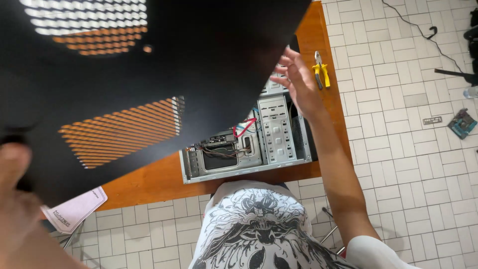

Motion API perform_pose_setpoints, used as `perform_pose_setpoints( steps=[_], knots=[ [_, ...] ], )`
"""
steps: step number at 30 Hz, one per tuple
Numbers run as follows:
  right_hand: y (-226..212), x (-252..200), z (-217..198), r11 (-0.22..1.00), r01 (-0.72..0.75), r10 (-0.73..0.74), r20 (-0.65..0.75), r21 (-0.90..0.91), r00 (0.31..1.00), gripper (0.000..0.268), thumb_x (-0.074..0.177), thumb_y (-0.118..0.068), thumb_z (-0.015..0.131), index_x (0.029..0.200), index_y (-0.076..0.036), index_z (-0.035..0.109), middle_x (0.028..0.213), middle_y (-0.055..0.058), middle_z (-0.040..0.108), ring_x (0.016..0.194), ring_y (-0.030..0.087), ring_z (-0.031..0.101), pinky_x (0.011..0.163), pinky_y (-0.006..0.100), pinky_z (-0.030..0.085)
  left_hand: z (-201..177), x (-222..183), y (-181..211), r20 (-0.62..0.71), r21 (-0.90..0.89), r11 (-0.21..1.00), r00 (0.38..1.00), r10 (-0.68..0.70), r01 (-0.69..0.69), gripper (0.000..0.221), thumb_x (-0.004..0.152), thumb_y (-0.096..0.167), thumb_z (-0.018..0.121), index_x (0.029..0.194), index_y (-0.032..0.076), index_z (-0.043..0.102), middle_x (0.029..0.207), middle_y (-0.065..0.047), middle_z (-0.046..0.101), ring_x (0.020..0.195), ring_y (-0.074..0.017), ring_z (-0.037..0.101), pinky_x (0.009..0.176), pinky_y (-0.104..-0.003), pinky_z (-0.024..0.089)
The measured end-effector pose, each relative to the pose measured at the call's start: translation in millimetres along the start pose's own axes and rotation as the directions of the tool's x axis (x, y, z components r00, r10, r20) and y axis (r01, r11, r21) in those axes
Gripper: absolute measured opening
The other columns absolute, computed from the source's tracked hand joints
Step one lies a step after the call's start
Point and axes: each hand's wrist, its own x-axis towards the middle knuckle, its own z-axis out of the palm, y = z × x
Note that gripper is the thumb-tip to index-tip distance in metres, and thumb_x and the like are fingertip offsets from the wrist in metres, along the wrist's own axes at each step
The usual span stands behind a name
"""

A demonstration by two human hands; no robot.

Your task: Completing the assembly of a desktop computer by securing internal parts with a screwdriver and sliding the side panel into place.

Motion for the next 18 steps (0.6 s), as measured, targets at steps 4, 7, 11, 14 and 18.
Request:
perform_pose_setpoints(
  steps=[4, 7, 11, 14, 18],
  knots=[
    [1, -5, 14, 0.973, -0.02, 0.061, -0.174, 0.228, 0.983, 0.059, 0.097, -0.045, 0.063, 0.142, -0.008, 0.047, 0.14, 0.008, 0.059, 0.131, 0.022, 0.057, 0.111, 0.034, 0.048, 36, 108, 124, -0.069, -0.563, 0.576, 0.661, -0.747, 0.592, 0.045, 0.097, 0.033, 0.071, 0.132, 0.01, 0.053, 0.123, 0.001, 0.053, 0.114, -0.0094, 0.053, 0.097, -0.026, 0.044],
    [-25, -12, 17, 0.976, 0.023, 0.04, -0.286, 0.215, 0.957, 0.04, 0.099, -0.033, 0.064, 0.128, -0.007, 0.06, 0.128, 0.005, 0.066, 0.121, 0.015, 0.062, 0.107, 0.028, 0.052, 74, 103, 111, -0.017, -0.695, 0.408, 0.554, -0.832, 0.592, 0.033, 0.088, 0.03, 0.08, 0.105, 0.012, 0.059, 0.091, 0.005, 0.06, 0.08, -0.0033, 0.056, 0.067, -0.021, 0.046],
    [-53, -27, 15, 0.983, -0.171, 0.135, -0.347, -0.073, 0.928, 0.027, 0.106, -0.034, 0.063, 0.122, -0.013, 0.065, 0.103, 0.003, 0.069, 0.096, 0.017, 0.07, 0.083, 0.033, 0.06, 146, 68, 79, 0.134, -0.821, 0.137, 0.42, -0.898, 0.554, 0.013, 0.093, 0.012, 0.077, 0.093, 0.01, 0.064, 0.075, -0.005, 0.064, 0.064, -0.017, 0.07, 0.057, -0.03, 0.061],
    [-31, -34, 8, 0.973, -0.203, 0.151, -0.366, -0.107, 0.918, 0.022, 0.105, -0.029, 0.065, 0.119, -0.012, 0.067, 0.098, 0.003, 0.068, 0.09, 0.013, 0.068, 0.08, 0.031, 0.062, 182, 57, 78, 0.219, -0.802, 0.023, 0.329, -0.919, 0.597, 0.015, 0.089, 0.012, 0.078, 0.094, 0.008, 0.065, 0.073, -0.009, 0.066, 0.061, -0.0186, 0.071, 0.053, -0.032, 0.061],
    [17, -46, -22, 0.945, -0.263, 0.186, -0.341, -0.195, 0.921, 0.023, 0.109, -0.034, 0.06, 0.118, -0.013, 0.066, 0.098, 0.007, 0.066, 0.093, 0.019, 0.068, 0.082, 0.033, 0.06, 212, 43, 75, 0.252, -0.76, -0.023, 0.261, -0.932, 0.65, 0.016, 0.087, 0.017, 0.078, 0.095, 0.009, 0.066, 0.073, -0.008, 0.067, 0.063, -0.0162, 0.071, 0.054, -0.032, 0.061]
  ],
)
